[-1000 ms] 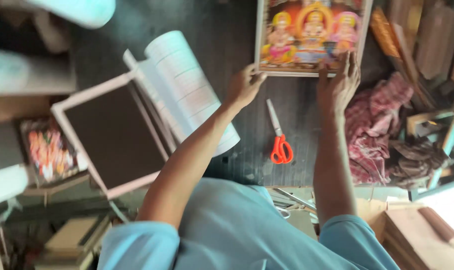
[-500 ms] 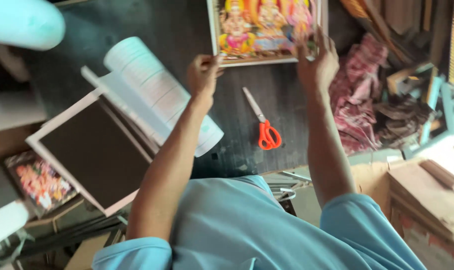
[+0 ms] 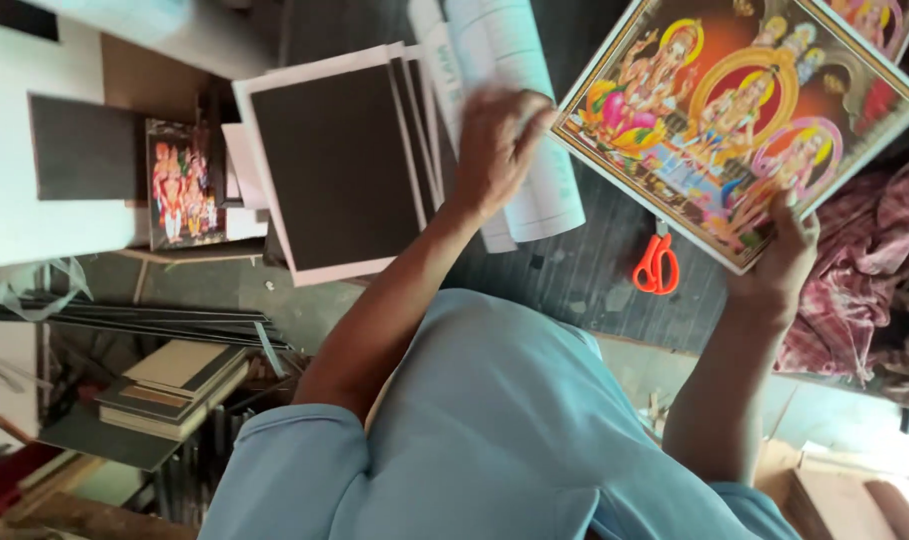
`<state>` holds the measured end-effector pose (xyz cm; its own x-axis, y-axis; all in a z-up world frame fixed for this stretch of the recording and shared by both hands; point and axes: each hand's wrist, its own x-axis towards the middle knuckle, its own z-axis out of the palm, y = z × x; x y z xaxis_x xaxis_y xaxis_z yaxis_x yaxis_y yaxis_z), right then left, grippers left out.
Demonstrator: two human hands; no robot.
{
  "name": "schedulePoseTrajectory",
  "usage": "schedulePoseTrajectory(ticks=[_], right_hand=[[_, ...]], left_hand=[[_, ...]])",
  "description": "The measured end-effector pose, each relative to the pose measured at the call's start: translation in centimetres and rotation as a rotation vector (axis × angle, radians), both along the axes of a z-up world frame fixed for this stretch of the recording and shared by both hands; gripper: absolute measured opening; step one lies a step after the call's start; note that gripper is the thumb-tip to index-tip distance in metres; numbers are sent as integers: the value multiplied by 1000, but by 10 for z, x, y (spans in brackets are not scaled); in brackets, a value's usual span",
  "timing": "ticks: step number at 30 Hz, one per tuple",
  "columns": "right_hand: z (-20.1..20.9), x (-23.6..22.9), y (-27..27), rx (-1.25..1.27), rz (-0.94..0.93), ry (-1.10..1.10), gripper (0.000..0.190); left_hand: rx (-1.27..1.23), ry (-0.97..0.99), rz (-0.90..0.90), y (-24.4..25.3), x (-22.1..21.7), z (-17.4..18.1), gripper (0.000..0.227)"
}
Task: Laminate and cut backings for religious picture frames in a workshop.
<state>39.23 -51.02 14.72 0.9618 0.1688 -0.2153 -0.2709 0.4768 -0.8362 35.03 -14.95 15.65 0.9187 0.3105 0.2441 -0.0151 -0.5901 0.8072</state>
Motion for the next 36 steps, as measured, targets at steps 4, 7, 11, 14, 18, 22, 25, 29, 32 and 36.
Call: schedulePoseTrajectory(ticks=[4,7,11,14,18,22,25,29,32,36], right_hand=[[-29,-22,-13,51,-22,-110,24],[11,-39,19,231,-53,-111,22],[15,-53,35,268,-16,-187,27],[31,-69,68,242,-33,-281,25],[70,-105,140,-109,-164,-392,42],[43,-132,184,-495,-55,-633,32],[63,-162,248,-820,147,-941,35],[43,-194,316,-1187,388,-1365,45],[-7,-215,351,-1322,435,-1532,48],[-54,-246,379,-1454,529,-1638,47]], left_hand=[[706,-117,417,30,-49,-14,54],[505,94,568,51,-82,-45,78],[-34,515,491,75,-106,-62,30],[-112,455,454,86,-113,-48,35],[-136,325,465,117,-133,-34,39],[-237,322,478,187,-192,-73,42],[-388,326,511,231,-242,-106,37],[-430,427,549,265,-287,-170,44],[-300,457,536,276,-300,-181,49],[-320,484,542,289,-303,-182,43]])
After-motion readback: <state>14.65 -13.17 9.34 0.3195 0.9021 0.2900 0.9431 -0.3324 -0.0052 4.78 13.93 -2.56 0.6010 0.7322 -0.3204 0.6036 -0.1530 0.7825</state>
